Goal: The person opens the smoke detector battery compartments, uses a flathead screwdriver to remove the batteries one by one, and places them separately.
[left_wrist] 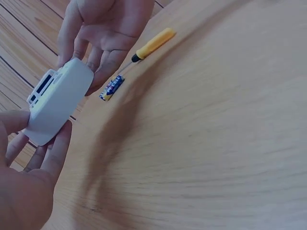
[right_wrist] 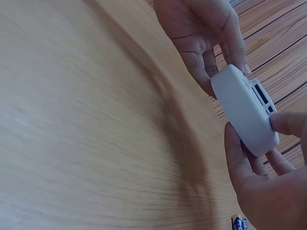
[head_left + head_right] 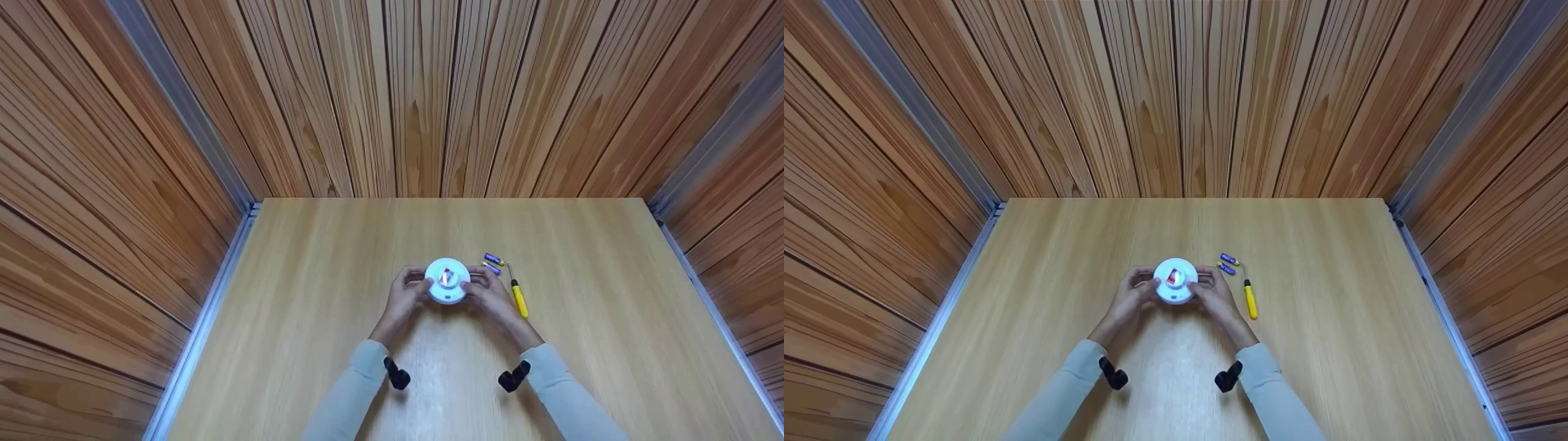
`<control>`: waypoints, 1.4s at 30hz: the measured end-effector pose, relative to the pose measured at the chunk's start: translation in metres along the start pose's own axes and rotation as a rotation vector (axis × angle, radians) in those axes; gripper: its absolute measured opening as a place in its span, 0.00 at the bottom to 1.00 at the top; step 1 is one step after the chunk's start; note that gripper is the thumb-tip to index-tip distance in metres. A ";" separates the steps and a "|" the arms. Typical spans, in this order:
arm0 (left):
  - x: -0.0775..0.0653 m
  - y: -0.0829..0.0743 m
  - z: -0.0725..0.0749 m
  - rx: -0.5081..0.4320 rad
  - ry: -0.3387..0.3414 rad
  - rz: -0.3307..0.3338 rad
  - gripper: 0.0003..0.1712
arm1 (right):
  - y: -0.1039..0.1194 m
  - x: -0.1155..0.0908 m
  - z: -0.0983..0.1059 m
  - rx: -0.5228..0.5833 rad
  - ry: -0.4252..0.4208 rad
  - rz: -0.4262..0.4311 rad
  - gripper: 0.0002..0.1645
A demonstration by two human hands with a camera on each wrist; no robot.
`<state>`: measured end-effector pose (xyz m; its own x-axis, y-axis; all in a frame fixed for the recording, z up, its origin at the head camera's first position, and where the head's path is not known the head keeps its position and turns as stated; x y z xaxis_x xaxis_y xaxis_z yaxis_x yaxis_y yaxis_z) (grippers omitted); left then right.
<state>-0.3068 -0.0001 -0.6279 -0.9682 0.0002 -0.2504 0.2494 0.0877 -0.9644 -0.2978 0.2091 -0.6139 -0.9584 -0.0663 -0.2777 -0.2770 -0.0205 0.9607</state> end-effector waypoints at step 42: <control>0.001 0.010 0.001 0.387 -0.089 -0.099 0.16 | -0.018 0.011 -0.004 -0.420 -0.185 0.114 0.23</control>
Point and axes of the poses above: each hand's wrist, its own x-axis towards the middle knuckle, its own z-axis out of the back of the hand, y = z × x, the point moved 6 cm from there along x, towards the middle knuckle, and after that the axes turned 4 degrees about -y, right-handed, at the moved point
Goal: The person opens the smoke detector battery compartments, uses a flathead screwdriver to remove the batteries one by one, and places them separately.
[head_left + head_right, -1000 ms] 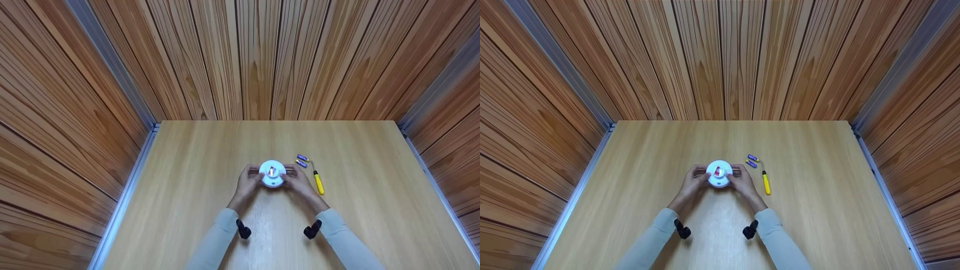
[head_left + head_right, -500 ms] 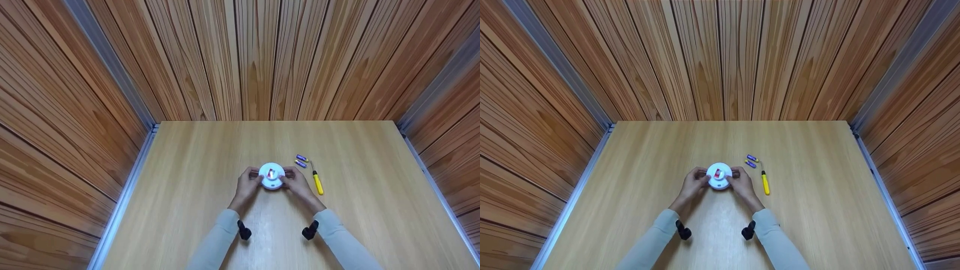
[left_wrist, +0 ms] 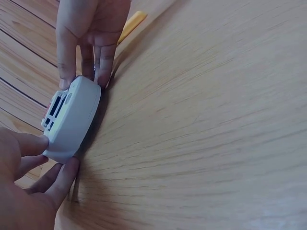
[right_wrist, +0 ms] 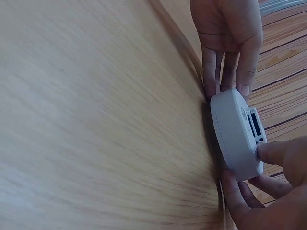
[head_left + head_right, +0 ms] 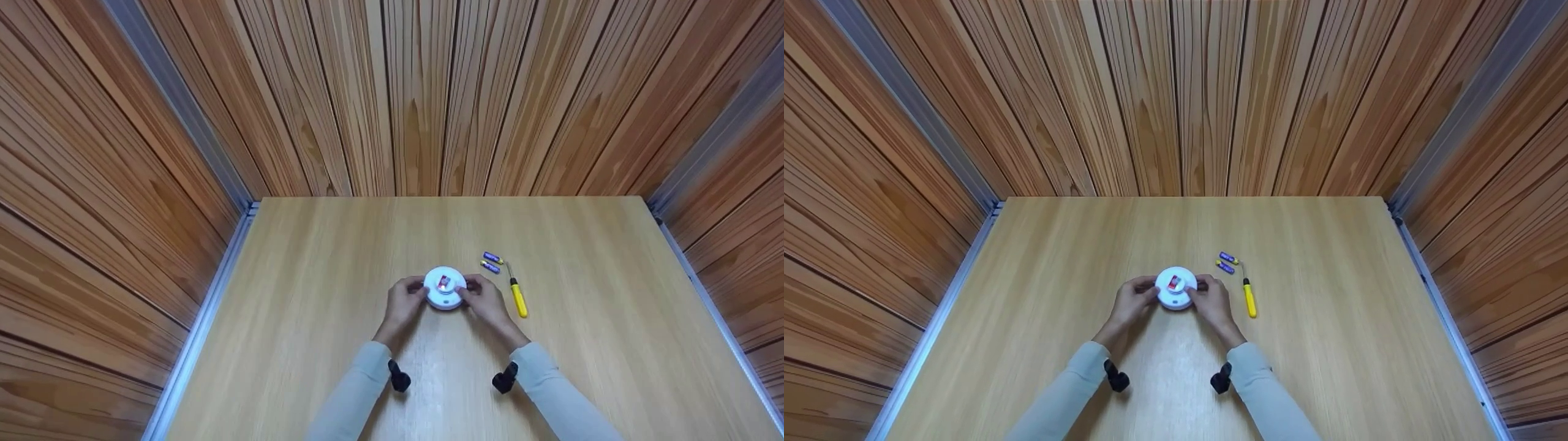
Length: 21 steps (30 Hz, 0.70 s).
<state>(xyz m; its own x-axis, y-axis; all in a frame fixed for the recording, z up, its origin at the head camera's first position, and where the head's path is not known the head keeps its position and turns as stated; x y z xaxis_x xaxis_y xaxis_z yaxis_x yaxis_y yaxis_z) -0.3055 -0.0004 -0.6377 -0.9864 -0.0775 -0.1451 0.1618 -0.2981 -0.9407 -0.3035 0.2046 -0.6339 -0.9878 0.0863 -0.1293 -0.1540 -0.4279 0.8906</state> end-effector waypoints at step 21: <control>-0.002 0.003 0.001 0.054 0.017 0.052 0.16 | 0.000 -0.002 -0.002 -0.063 0.020 -0.008 0.22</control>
Point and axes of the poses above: each hand's wrist, its own x-axis towards the middle knuckle, its own z-axis out of the back of the hand, y = z × x, the point moved 6 cm from there along x, towards the middle knuckle, and after that the axes turned 4 degrees about -y, right-handed, at the moved point
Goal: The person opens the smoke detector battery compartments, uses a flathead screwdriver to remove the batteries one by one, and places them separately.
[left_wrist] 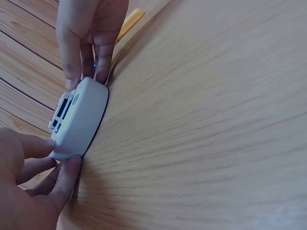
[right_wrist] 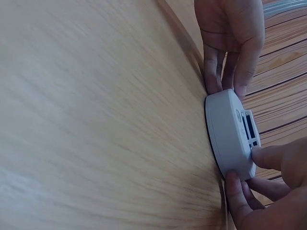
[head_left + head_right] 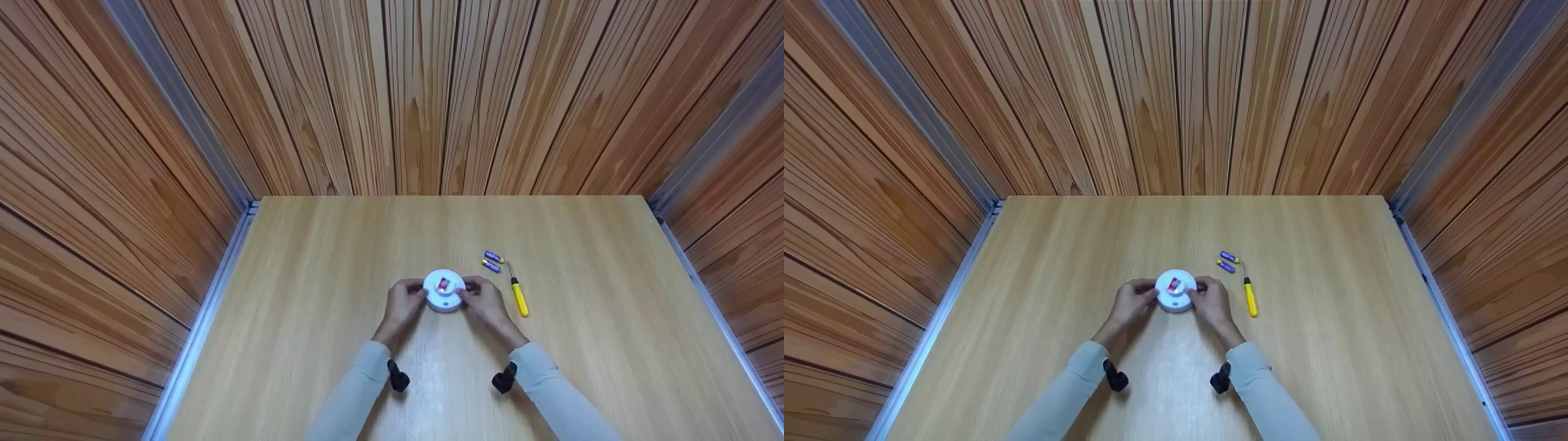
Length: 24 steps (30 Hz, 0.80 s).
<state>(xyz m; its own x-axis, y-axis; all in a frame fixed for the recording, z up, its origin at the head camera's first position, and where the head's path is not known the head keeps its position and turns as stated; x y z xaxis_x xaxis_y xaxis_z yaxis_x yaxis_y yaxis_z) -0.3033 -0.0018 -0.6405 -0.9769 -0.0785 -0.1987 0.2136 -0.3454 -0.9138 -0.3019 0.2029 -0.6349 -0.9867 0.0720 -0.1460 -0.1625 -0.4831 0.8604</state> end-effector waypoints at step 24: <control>0.008 -0.011 0.025 0.004 0.017 0.041 0.04 | 0.002 -0.001 0.029 0.080 0.057 -0.025 0.15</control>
<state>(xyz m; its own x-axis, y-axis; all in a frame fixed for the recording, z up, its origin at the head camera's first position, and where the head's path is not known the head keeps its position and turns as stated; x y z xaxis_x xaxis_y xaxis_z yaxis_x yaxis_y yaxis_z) -0.3137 -0.0217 -0.6229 -0.9672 -0.0772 -0.2419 0.2535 -0.3459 -0.9034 -0.3015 0.2273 -0.6187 -0.9806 0.0327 -0.1933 -0.1895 -0.4107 0.8919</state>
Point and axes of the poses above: each hand's wrist, its own x-axis towards the middle knuckle, its own z-axis out of the back of the hand, y = z × x, the point moved 6 cm from there along x, towards the middle knuckle, and after that the axes turned 4 degrees about -y, right-handed, at the moved point
